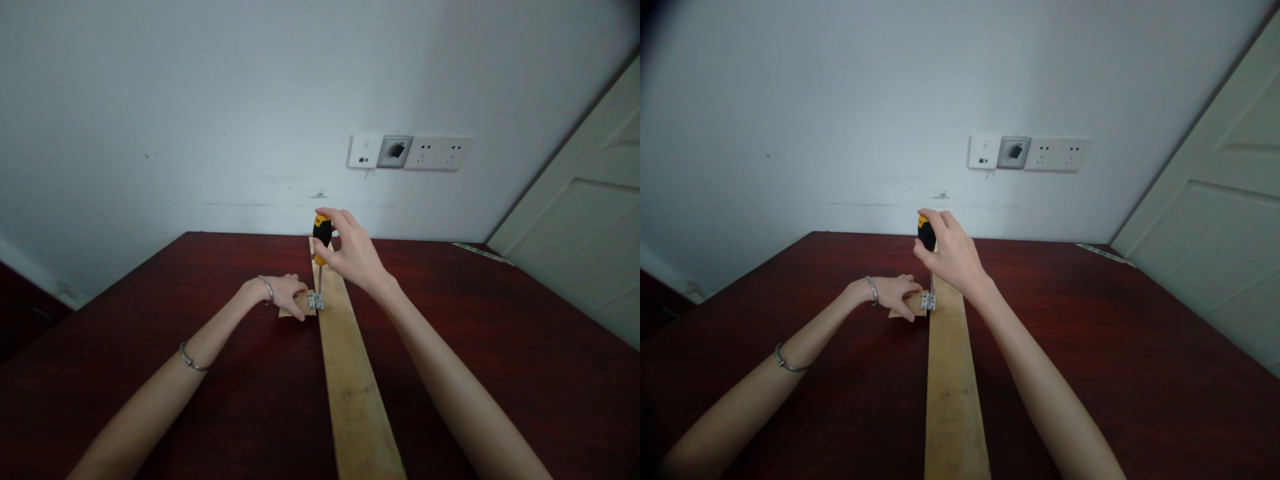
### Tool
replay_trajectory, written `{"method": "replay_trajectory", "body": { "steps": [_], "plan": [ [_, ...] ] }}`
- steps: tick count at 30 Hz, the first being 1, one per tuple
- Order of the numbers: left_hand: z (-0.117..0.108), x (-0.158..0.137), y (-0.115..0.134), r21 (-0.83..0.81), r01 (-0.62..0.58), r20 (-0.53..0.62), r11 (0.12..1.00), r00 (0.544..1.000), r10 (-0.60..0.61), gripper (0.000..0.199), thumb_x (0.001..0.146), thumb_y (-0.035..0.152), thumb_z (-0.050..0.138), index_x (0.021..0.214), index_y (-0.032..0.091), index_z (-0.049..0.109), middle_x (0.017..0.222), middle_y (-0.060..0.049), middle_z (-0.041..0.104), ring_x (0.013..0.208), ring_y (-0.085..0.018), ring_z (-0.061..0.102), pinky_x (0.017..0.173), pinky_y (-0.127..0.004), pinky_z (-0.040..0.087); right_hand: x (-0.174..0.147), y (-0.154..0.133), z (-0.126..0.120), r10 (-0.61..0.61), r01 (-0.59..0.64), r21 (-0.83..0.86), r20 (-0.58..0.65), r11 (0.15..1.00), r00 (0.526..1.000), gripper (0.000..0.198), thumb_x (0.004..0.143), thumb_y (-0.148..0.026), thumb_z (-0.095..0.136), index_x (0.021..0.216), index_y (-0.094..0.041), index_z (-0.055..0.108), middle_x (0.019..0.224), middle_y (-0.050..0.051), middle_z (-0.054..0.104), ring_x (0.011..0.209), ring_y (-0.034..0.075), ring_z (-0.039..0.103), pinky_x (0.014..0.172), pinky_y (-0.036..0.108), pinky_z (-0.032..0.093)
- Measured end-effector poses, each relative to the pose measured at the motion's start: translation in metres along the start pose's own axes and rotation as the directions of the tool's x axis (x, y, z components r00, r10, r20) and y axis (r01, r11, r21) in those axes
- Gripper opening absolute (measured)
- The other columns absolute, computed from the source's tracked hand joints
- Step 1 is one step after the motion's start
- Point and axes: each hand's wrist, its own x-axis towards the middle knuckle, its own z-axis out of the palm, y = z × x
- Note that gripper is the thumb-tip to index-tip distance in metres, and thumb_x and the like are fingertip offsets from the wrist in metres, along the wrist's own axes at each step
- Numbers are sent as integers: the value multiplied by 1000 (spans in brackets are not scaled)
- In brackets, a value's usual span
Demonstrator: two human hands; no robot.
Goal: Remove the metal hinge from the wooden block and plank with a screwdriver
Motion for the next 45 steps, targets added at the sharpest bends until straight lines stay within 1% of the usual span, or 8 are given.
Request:
{"method": "replay_trajectory", "body": {
  "steps": [5,12,17,24,30,36,39,45],
  "plan": [
    [-1,0,1,4,-4,-3,1000,1000,4,86,59,72,58,125,16,53,117,-13,52,106,-31,49,89,-34,42,0,0,1,63,-64,-38,-16,997,998,43,81,-32,60,122,-23,51,111,9,49,80,17,57,69,35,54],
    [-1,0,1,2,-8,-7,1000,1000,8,80,61,70,60,122,18,55,114,-11,54,104,-30,49,88,-34,42,1,0,-1,30,-29,-4,23,1000,999,50,79,-21,54,128,-22,45,112,9,53,97,22,56,77,37,53],
    [0,1,-2,-11,-4,-10,1000,1000,4,85,59,72,60,124,18,54,115,-12,53,104,-31,50,87,-34,43,-1,-2,4,46,-46,-36,-17,998,999,44,81,-35,60,123,-25,52,110,9,46,85,19,57,71,35,53],
    [-1,0,-2,-21,-17,-9,1000,1000,17,84,59,72,59,122,18,55,113,-12,53,104,-32,50,87,-37,43,0,-3,0,43,-44,20,20,999,999,51,80,-20,53,130,-23,44,112,10,53,92,22,56,78,39,52],
    [0,0,-3,-31,6,-1,999,1000,-7,84,58,72,60,124,20,54,116,-11,53,108,-32,48,90,-36,43,-2,-3,1,57,-58,-29,-12,998,998,43,81,-36,60,122,-27,55,109,8,47,84,19,55,70,35,53],
    [0,0,-3,-17,-12,9,1000,1000,13,88,59,72,59,128,18,52,116,-12,53,107,-32,48,90,-36,42,1,-2,-3,39,-41,50,41,998,998,51,80,-18,52,131,-25,47,107,8,54,92,21,56,80,37,51],
    [-1,0,-2,-7,-3,9,1000,1000,4,87,59,72,59,127,18,52,116,-12,53,106,-31,49,89,-36,42,0,-3,-2,14,-15,22,33,1000,999,51,80,-20,54,130,-24,48,112,9,53,98,22,55,80,37,51],
    [-1,0,-2,-16,-1,12,1000,1000,1,88,60,73,58,128,17,51,113,-13,52,103,-31,49,87,-36,44,-1,-4,-1,59,-57,-42,34,997,998,42,82,-32,58,124,-29,53,107,7,48,79,17,55,71,35,52]
  ]
}}
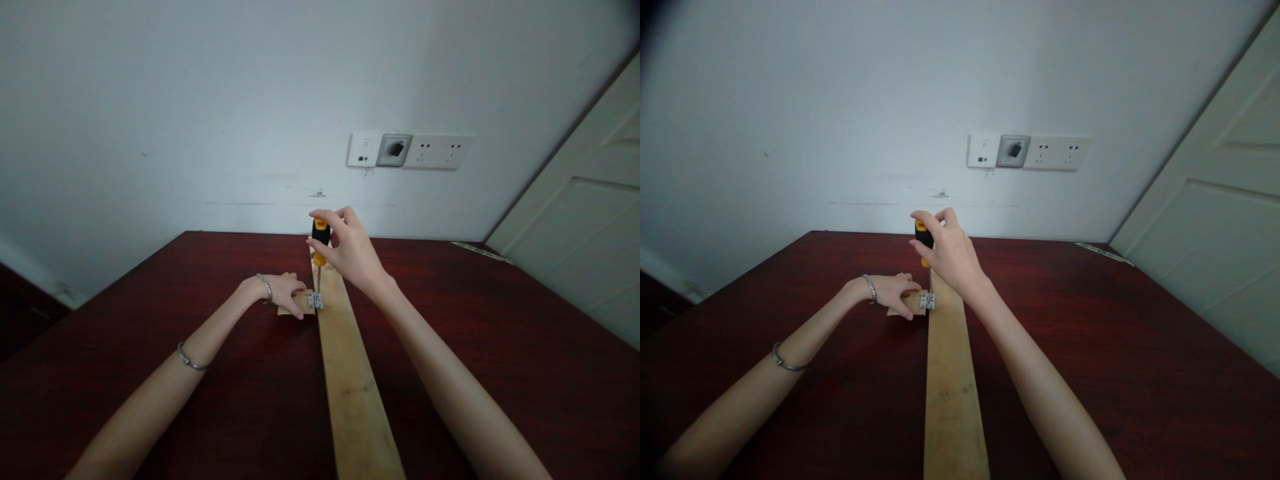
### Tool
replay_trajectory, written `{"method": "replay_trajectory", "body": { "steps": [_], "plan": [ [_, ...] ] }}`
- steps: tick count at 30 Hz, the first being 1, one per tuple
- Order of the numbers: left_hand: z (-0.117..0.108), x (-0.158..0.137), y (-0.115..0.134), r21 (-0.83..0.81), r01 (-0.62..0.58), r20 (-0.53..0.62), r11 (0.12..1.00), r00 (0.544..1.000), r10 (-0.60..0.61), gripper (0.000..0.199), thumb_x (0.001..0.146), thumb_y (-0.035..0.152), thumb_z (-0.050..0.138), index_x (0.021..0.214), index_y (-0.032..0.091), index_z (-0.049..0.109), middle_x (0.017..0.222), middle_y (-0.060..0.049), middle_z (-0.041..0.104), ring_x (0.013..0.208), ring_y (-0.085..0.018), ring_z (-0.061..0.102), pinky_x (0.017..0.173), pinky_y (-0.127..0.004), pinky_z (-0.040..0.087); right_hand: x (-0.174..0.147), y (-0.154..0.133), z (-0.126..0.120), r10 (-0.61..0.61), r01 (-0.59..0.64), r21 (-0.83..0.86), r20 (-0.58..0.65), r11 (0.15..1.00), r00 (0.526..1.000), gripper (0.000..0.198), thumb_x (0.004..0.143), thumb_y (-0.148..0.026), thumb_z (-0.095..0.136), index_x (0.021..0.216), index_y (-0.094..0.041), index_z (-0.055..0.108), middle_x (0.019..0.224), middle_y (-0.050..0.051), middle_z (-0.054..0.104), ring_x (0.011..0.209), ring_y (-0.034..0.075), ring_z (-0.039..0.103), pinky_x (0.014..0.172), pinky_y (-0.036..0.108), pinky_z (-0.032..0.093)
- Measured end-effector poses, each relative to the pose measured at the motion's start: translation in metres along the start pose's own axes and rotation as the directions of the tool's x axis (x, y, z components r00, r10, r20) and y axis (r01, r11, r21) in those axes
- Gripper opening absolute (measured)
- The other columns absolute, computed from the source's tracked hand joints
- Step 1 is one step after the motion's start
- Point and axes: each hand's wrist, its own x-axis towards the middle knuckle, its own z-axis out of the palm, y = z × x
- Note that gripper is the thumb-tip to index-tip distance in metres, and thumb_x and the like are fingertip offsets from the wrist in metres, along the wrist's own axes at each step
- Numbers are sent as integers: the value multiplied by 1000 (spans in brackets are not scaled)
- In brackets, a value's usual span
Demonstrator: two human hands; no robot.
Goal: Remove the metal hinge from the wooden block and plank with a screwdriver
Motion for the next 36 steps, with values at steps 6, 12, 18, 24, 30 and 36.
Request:
{"method": "replay_trajectory", "body": {
  "steps": [6,12,18,24,30,36],
  "plan": [
    [-1,-1,1,1,5,2,1000,1000,-5,90,60,72,59,130,18,50,114,-13,52,106,-32,48,89,-37,43,0,-2,-3,-4,4,6,2,1000,1000,53,77,-19,52,130,-21,44,110,10,53,93,23,55,76,37,51],
    [1,0,-1,-22,20,-14,1000,1000,-20,88,58,73,59,128,22,51,114,-10,52,107,-31,48,88,-37,43,-1,-3,-2,26,-28,-60,-36,998,999,41,81,-37,60,119,-26,53,107,8,48,75,17,55,68,36,51],
    [1,0,-1,-18,-13,-11,1000,1000,13,88,59,72,58,127,17,52,113,-13,52,103,-31,49,88,-37,43,1,0,-5,-1,1,37,11,999,1000,48,81,-20,53,129,-22,47,111,10,54,95,23,56,79,38,51],
    [1,1,-1,-17,18,-7,1000,1000,-18,90,58,74,59,130,21,50,116,-11,52,105,-31,49,89,-37,43,-1,-1,0,-17,16,-30,-31,999,999,43,81,-37,60,122,-28,54,111,8,47,86,20,56,69,36,52],
    [1,0,-1,-20,-1,-14,1000,1000,1,88,57,73,58,126,19,53,116,-12,53,104,-32,49,88,-37,43,1,-1,-2,13,-13,24,7,1000,1000,49,83,-25,53,131,-26,43,108,9,53,88,22,56,74,38,51],
    [1,1,-1,-16,8,-8,1000,1000,-8,90,59,73,59,129,18,50,114,-13,51,104,-32,49,88,-37,44,-2,-3,0,3,-2,-54,9,999,1000,52,81,-30,55,132,-24,43,112,11,51,86,22,56,71,38,51]
  ]
}}
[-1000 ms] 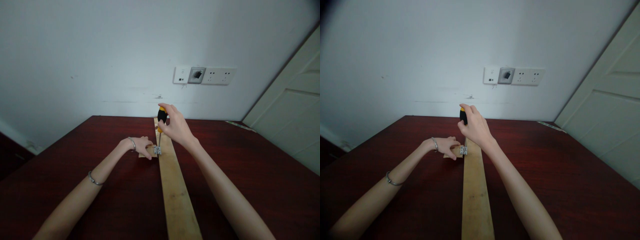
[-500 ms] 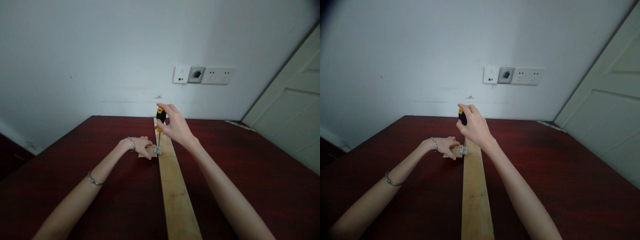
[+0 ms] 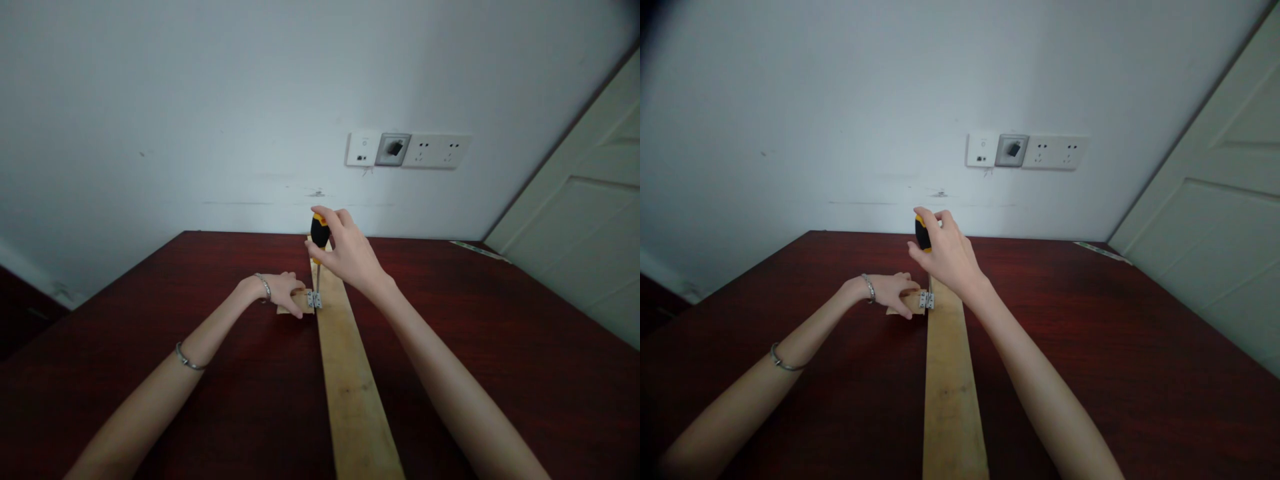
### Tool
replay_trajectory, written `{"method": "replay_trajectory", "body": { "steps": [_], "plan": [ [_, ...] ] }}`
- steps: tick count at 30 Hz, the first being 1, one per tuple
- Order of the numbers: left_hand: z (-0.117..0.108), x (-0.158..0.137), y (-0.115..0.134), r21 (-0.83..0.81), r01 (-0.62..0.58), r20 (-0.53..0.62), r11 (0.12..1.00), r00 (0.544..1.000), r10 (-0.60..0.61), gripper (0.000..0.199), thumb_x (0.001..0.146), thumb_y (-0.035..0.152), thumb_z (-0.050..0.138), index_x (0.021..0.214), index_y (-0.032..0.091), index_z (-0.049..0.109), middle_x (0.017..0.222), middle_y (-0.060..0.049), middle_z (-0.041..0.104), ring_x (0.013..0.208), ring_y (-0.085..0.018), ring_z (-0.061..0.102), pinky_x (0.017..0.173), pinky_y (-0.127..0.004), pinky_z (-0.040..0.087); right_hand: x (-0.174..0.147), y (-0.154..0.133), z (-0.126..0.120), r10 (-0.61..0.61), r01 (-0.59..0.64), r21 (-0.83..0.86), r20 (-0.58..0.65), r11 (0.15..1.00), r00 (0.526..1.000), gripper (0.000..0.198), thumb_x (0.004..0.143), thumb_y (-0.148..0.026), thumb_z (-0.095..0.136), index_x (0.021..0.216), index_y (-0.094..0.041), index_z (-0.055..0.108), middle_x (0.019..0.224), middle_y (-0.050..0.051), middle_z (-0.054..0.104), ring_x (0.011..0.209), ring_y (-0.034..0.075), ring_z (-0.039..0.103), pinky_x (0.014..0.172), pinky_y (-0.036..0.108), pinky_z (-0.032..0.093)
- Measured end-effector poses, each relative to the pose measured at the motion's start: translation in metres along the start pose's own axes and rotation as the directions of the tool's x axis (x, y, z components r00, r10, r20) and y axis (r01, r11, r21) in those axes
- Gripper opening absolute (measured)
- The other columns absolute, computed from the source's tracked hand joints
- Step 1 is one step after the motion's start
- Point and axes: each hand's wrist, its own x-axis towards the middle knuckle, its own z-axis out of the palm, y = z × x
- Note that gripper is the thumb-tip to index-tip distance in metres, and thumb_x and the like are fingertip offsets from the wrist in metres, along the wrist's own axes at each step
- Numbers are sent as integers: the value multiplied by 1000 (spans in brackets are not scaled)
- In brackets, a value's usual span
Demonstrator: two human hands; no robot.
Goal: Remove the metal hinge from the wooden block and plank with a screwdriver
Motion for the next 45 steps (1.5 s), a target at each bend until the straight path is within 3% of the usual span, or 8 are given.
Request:
{"method": "replay_trajectory", "body": {
  "steps": [4,10,18,27,35,41,45],
  "plan": [
    [0,0,0,0,-3,6,1000,1000,3,91,59,73,58,131,18,50,115,-13,52,105,-32,48,88,-36,43,0,2,1,23,-23,-11,-14,1000,1000,48,82,-33,57,128,-26,47,110,9,48,76,17,55,67,36,51],
    [-1,-1,2,22,0,-1,1000,1000,0,91,60,73,58,131,17,50,116,-13,53,106,-32,49,89,-36,43,1,0,0,13,-12,71,-14,997,1000,55,79,-19,52,132,-23,40,113,11,53,91,22,56,73,37,51],
    [-1,-2,3,10,15,10,1000,1000,-15,92,59,75,56,131,17,49,120,-13,52,107,-31,49,89,-35,43,-1,-1,1,13,-13,-35,-22,999,1000,46,82,-33,58,127,-26,49,110,9,46,74,15,54,63,31,49],
    [-1,-1,2,27,9,15,1000,1000,-10,91,60,74,56,131,17,50,116,-13,52,104,-31,50,88,-35,43,0,-2,-2,10,-10,55,-2,998,1000,54,78,-18,51,132,-22,44,113,10,52,93,22,55,74,36,51],
    [1,1,0,19,22,11,1000,1000,-22,93,59,75,56,131,18,49,118,-12,51,106,-30,49,89,-35,43,1,-1,-2,25,-25,9,-12,1000,1000,44,83,-32,58,126,-27,51,108,8,47,74,15,54,70,35,51],
    [1,1,1,21,23,2,1000,1000,-23,96,58,76,56,133,16,48,119,-14,52,107,-32,49,89,-35,43,1,-3,-4,36,-36,26,-5,999,999,52,79,-20,52,131,-20,44,110,10,53,88,21,56,75,36,51],
    [1,1,1,20,19,7,1000,1000,-19,95,58,76,56,133,18,49,119,-13,52,106,-31,49,90,-36,43,0,-3,-3,24,-24,-2,-21,1000,999,47,81,-29,56,127,-23,49,112,9,50,87,20,56,72,35,50]
  ]
}}
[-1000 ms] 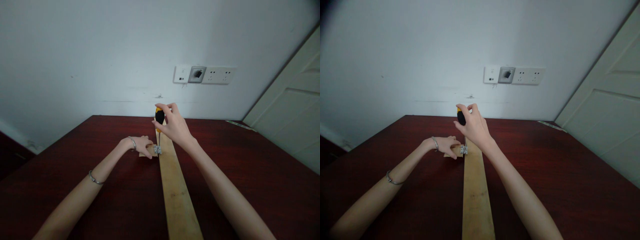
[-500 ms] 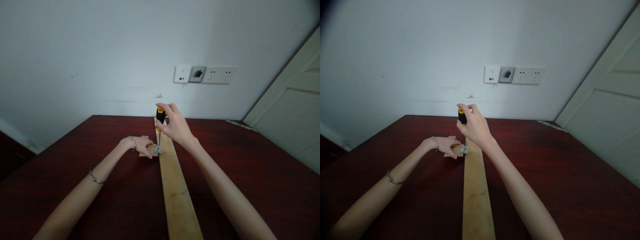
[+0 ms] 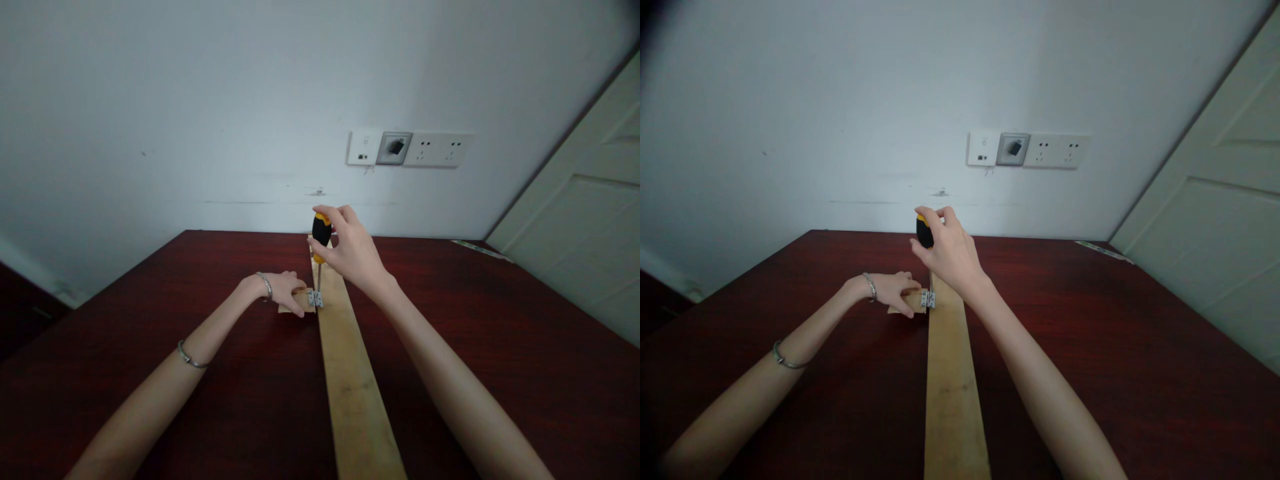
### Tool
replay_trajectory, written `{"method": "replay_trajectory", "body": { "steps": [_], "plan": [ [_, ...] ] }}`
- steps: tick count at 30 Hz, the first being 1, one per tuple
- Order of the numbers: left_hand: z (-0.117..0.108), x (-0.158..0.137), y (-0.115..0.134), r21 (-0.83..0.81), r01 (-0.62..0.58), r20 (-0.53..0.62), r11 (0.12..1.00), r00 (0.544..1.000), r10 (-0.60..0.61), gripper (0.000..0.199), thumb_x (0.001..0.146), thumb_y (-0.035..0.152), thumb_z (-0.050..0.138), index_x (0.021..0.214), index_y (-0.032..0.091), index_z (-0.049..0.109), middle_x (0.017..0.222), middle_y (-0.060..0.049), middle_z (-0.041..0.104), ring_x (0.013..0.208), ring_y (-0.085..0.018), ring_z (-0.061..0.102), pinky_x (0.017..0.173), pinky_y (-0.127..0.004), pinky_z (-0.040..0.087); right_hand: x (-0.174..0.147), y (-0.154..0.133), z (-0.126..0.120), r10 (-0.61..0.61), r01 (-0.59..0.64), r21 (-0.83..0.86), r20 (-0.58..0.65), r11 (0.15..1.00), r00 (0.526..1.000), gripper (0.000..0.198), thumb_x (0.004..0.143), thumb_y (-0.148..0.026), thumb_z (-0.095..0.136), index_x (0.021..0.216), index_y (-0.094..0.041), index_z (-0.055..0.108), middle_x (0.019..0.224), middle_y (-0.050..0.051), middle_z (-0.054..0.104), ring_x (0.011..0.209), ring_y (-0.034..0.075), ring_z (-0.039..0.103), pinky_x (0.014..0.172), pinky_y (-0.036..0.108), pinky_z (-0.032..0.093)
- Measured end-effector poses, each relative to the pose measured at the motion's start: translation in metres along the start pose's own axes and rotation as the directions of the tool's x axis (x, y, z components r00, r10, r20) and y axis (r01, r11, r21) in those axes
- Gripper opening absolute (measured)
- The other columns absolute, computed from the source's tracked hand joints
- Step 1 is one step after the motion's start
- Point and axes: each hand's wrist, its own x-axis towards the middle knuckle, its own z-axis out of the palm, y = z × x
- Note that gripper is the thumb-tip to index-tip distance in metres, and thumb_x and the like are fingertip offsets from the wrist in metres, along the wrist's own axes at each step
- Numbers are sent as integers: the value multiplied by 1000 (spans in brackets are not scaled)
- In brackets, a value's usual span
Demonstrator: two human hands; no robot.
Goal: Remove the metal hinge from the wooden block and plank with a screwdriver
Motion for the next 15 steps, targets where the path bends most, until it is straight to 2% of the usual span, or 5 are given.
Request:
{"method": "replay_trajectory", "body": {
  "steps": [4,10,15],
  "plan": [
    [-1,-1,1,-2,-7,3,1000,1000,7,96,58,75,56,133,16,48,120,-14,52,106,-32,49,90,-36,42,0,1,0,-5,5,-2,-12,1000,1000,40,82,-33,57,121,-25,53,107,7,48,77,16,54,69,33,50],
    [-3,-3,3,-11,18,6,1000,1000,-18,95,59,74,57,135,17,47,123,-13,52,109,-32,49,91,-35,42,0,-2,-2,-20,20,-5,-6,1000,1000,46,79,-23,53,125,-21,48,105,8,53,82,18,54,74,34,48],
    [-2,-3,3,-4,16,8,1000,1000,-16,95,59,75,56,135,17,47,124,-14,51,110,-32,48,92,-35,42,0,-2,-1,-10,10,-5,-24,1000,1000,39,82,-35,58,119,-24,54,107,7,49,80,16,54,67,31,49]
  ]
}}
